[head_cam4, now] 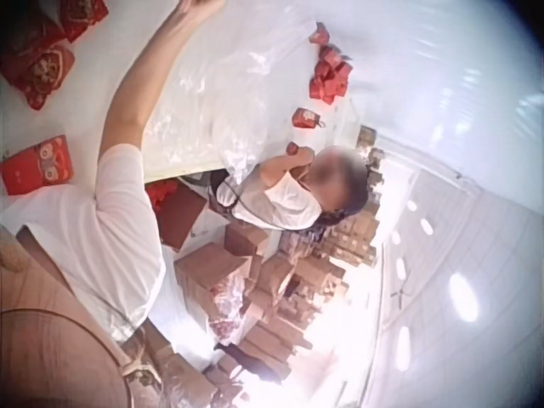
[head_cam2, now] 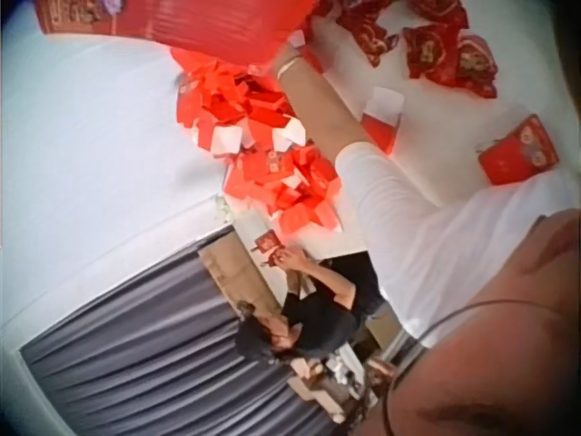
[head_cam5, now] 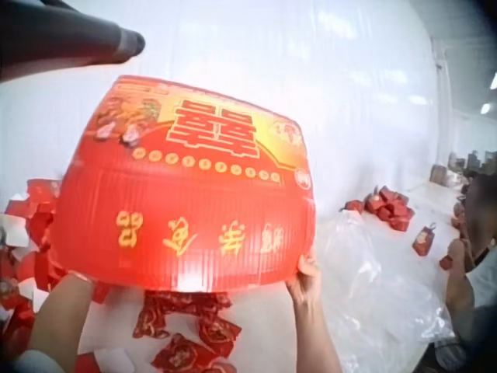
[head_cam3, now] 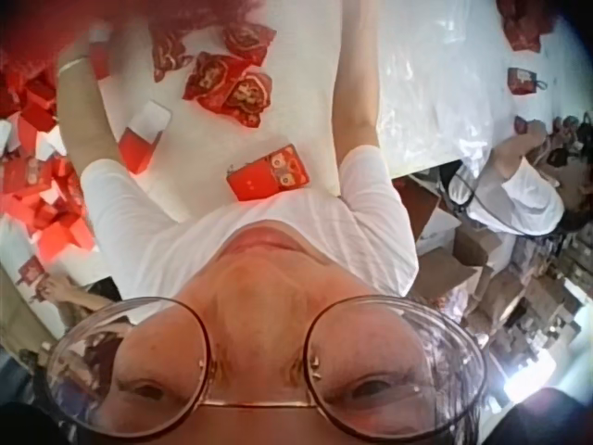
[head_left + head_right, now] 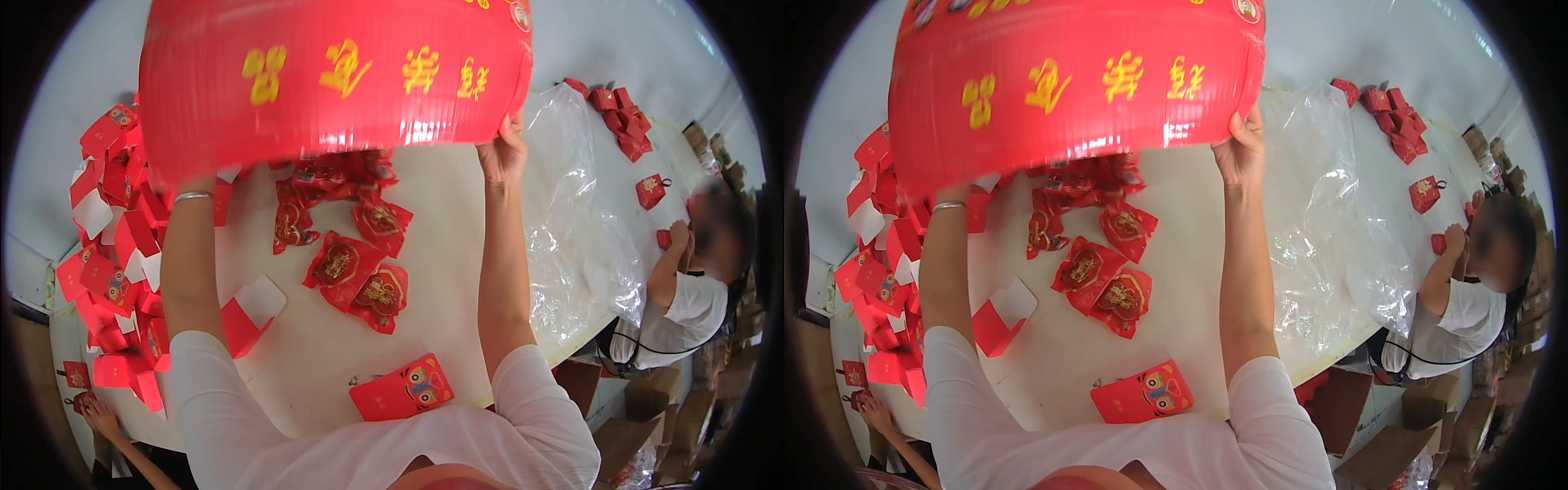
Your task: The person repeatedly picks up flat red paper envelopes, folds them into small boxes, places a wrapped item inside, and closes the flap. The finished boxes are stacked on the table. Another person works alongside at the same table.
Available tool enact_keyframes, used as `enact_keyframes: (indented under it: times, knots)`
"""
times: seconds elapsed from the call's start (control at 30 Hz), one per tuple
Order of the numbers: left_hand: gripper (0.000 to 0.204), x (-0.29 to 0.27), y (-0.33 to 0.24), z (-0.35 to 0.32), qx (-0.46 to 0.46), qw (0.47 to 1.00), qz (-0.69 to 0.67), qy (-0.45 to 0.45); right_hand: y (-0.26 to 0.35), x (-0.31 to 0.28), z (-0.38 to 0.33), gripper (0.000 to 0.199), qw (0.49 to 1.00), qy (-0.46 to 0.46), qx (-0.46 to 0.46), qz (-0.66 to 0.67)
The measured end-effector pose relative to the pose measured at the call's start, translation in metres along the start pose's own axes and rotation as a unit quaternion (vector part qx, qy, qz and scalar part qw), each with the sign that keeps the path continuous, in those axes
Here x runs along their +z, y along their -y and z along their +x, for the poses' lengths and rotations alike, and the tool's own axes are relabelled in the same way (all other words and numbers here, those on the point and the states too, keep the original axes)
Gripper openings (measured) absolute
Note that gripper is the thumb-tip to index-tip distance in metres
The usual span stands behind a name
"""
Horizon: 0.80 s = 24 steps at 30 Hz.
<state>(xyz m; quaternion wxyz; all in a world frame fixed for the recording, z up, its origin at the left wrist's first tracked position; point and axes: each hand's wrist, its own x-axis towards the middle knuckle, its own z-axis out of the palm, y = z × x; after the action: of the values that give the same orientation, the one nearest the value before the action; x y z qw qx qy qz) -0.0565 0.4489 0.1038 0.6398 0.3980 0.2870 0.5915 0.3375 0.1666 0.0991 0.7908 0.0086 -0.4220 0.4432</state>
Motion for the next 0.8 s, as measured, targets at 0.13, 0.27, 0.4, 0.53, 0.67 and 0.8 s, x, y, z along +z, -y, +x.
enact_keyframes:
  times: [0.13,0.27,0.4,0.53,0.67,0.8]
  knots:
    - [0.050,-0.019,0.003,-0.011,-0.003,1.000,-0.007,-0.015,0.011,0.015,0.012,0.053,0.994,0.047,0.019,-0.095]
    - [0.048,-0.021,-0.031,-0.007,0.036,0.999,-0.004,-0.006,0.019,0.049,0.046,0.050,0.988,0.059,0.012,-0.145]
    - [0.047,0.008,-0.072,0.006,0.085,0.996,0.003,0.035,0.039,0.091,0.077,0.038,0.983,0.074,-0.027,-0.167]
    - [0.046,0.046,-0.122,-0.003,0.139,0.987,0.019,0.083,0.054,0.137,0.098,0.045,0.984,0.091,-0.034,-0.149]
    - [0.044,0.096,-0.160,-0.049,0.195,0.968,0.040,0.153,0.086,0.151,0.096,0.041,0.978,0.067,-0.050,-0.193]
    - [0.057,0.145,-0.183,-0.148,0.213,0.967,0.105,0.087,0.123,0.185,0.069,0.043,0.926,0.001,-0.093,-0.365]
